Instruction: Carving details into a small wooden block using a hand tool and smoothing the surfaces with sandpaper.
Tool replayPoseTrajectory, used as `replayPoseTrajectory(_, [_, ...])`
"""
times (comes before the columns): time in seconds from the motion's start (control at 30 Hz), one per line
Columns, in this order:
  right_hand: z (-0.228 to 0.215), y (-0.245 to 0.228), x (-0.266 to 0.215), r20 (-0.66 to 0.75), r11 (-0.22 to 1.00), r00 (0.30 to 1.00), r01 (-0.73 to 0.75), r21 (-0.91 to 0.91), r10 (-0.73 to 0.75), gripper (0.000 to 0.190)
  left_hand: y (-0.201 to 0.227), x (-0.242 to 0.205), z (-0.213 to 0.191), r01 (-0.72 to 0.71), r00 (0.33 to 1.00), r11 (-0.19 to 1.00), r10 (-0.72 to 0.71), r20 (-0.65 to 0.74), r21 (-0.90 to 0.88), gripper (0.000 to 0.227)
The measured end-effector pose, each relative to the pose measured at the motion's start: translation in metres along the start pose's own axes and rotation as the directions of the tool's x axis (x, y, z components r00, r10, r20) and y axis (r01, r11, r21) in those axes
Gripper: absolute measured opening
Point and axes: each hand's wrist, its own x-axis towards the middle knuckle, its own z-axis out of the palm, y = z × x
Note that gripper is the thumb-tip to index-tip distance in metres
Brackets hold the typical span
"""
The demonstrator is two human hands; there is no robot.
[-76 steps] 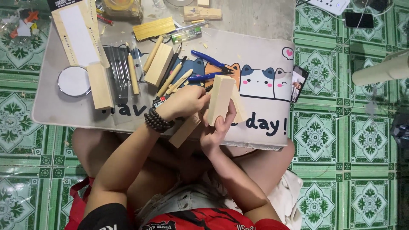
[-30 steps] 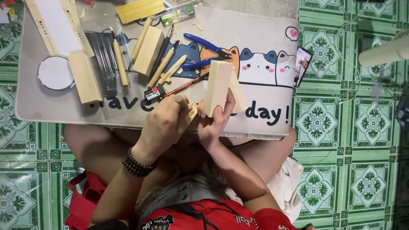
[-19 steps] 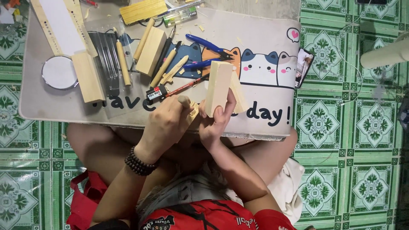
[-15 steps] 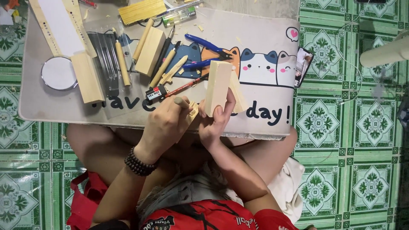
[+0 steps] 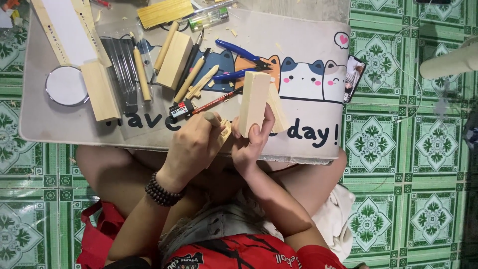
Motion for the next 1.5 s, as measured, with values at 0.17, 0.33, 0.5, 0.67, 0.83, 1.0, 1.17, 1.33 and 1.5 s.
replayPoseTrajectory(0.17, [0.000, 0.000, 0.000, 0.011, 1.000, 1.000, 0.003, 0.022, -0.003, 0.057, 0.001, 0.001, -0.002, 0.004, 1.000, 1.000, -0.004, 0.008, -0.005, 0.013])
replayPoseTrajectory(0.33, [-0.002, 0.000, -0.001, 0.023, 1.000, 1.000, 0.014, 0.007, -0.014, 0.055, 0.005, 0.004, -0.003, -0.018, 1.000, 1.000, 0.018, -0.018, -0.004, 0.015])
replayPoseTrajectory(0.5, [0.008, -0.022, 0.011, -0.015, 0.999, 1.000, -0.023, 0.044, 0.023, 0.059, 0.010, 0.009, -0.007, -0.039, 0.999, 0.997, 0.040, -0.019, 0.068, 0.017])
replayPoseTrajectory(0.67, [0.027, -0.118, 0.059, 0.019, 0.757, 0.931, -0.284, -0.588, 0.365, 0.079, 0.001, 0.007, -0.001, -0.027, 1.000, 1.000, 0.027, -0.004, 0.007, 0.015])
replayPoseTrajectory(0.83, [0.018, -0.150, 0.069, 0.680, 0.531, 0.731, 0.597, -0.601, -0.054, 0.065, 0.006, 0.011, -0.009, -0.007, 1.000, 1.000, 0.007, -0.001, -0.005, 0.008])
replayPoseTrajectory(1.0, [-0.037, -0.184, 0.062, 0.699, 0.212, 0.711, 0.697, -0.685, -0.079, 0.042, 0.002, 0.006, -0.004, -0.010, 0.999, 1.000, 0.010, 0.035, -0.013, 0.011])
replayPoseTrajectory(1.17, [0.018, -0.188, 0.084, 0.792, 0.179, 0.504, 0.793, -0.583, 0.346, 0.062, 0.002, 0.009, -0.008, -0.008, 1.000, 0.998, 0.009, 0.022, -0.056, 0.008])
replayPoseTrajectory(1.33, [0.011, -0.187, 0.075, 0.861, 0.168, 0.501, 0.845, -0.508, 0.087, 0.047, 0.002, 0.011, -0.010, -0.007, 0.999, 0.985, 0.014, 0.039, -0.172, 0.018])
replayPoseTrajectory(1.5, [0.008, -0.192, 0.075, 0.814, 0.221, 0.572, 0.811, -0.541, -0.105, 0.055, 0.004, 0.012, -0.018, 0.021, 0.999, 0.966, -0.008, 0.050, -0.258, 0.018])
